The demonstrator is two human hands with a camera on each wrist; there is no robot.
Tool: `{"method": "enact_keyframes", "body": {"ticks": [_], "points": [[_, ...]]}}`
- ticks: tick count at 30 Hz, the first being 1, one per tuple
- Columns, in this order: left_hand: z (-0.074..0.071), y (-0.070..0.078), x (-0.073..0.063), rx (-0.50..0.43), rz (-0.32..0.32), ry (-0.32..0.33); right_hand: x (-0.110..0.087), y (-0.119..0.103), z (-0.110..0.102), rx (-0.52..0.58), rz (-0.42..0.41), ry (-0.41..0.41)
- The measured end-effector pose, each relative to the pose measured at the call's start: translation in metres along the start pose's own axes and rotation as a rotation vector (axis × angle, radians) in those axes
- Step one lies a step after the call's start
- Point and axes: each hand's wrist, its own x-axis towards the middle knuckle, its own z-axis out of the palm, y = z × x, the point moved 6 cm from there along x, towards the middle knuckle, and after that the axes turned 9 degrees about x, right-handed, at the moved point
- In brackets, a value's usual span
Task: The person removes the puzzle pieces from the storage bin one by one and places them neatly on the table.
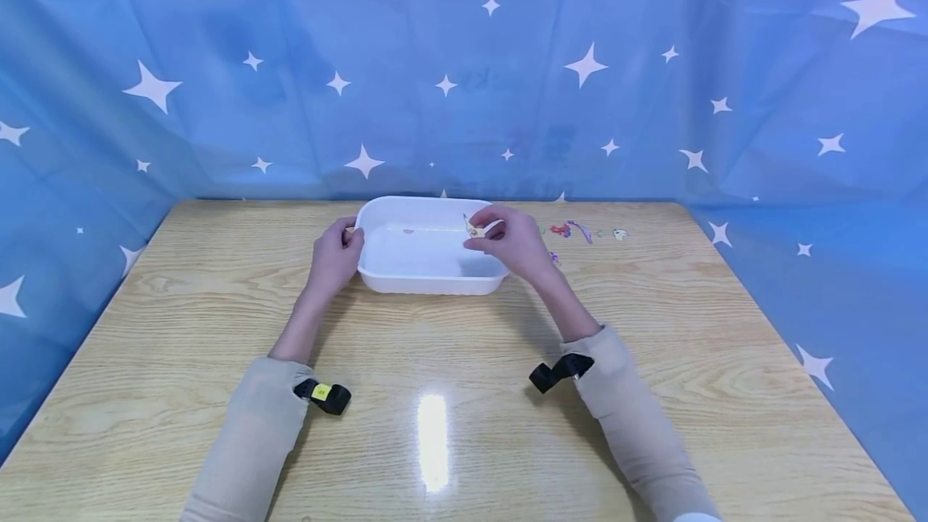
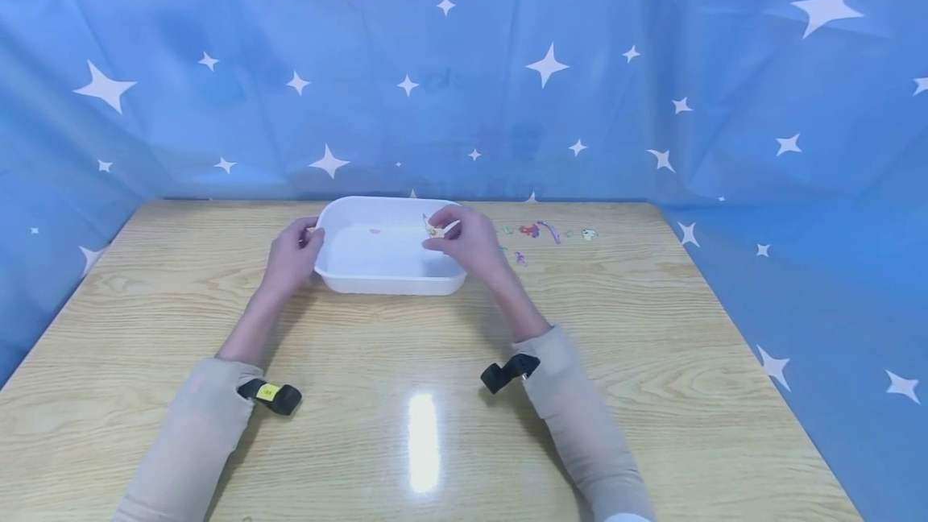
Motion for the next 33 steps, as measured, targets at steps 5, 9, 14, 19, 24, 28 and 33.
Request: {"method": "enact_keyframes", "body": {"ticks": [5, 9, 14, 19, 24, 28, 33], "points": [[0.0, 0.0, 0.0, -0.003, -0.005, 0.002, -0.006, 0.003, -0.024, 0.0, 0.0, 0.054], [0.0, -0.001, 0.001, 0.0, -0.007, 0.001, -0.009, 0.01, -0.043, -0.024, 0.005, 0.102], [0.0, -0.001, 0.0, -0.003, -0.009, -0.001, -0.012, 0.021, -0.065, -0.114, 0.015, 0.152], [0.0, 0.0, 0.0, 0.0, -0.002, 0.001, -0.017, 0.037, -0.084, -0.189, 0.048, 0.175], [0.0, 0.001, 0.0, 0.004, 0.005, 0.006, -0.023, 0.049, -0.099, -0.214, 0.084, 0.165], [0.0, 0.0, -0.001, 0.001, 0.003, 0.004, -0.028, 0.062, -0.109, -0.222, 0.132, 0.134], [0.0, 0.0, -0.001, 0.003, 0.005, 0.006, -0.034, 0.079, -0.12, -0.246, 0.186, 0.099]]}}
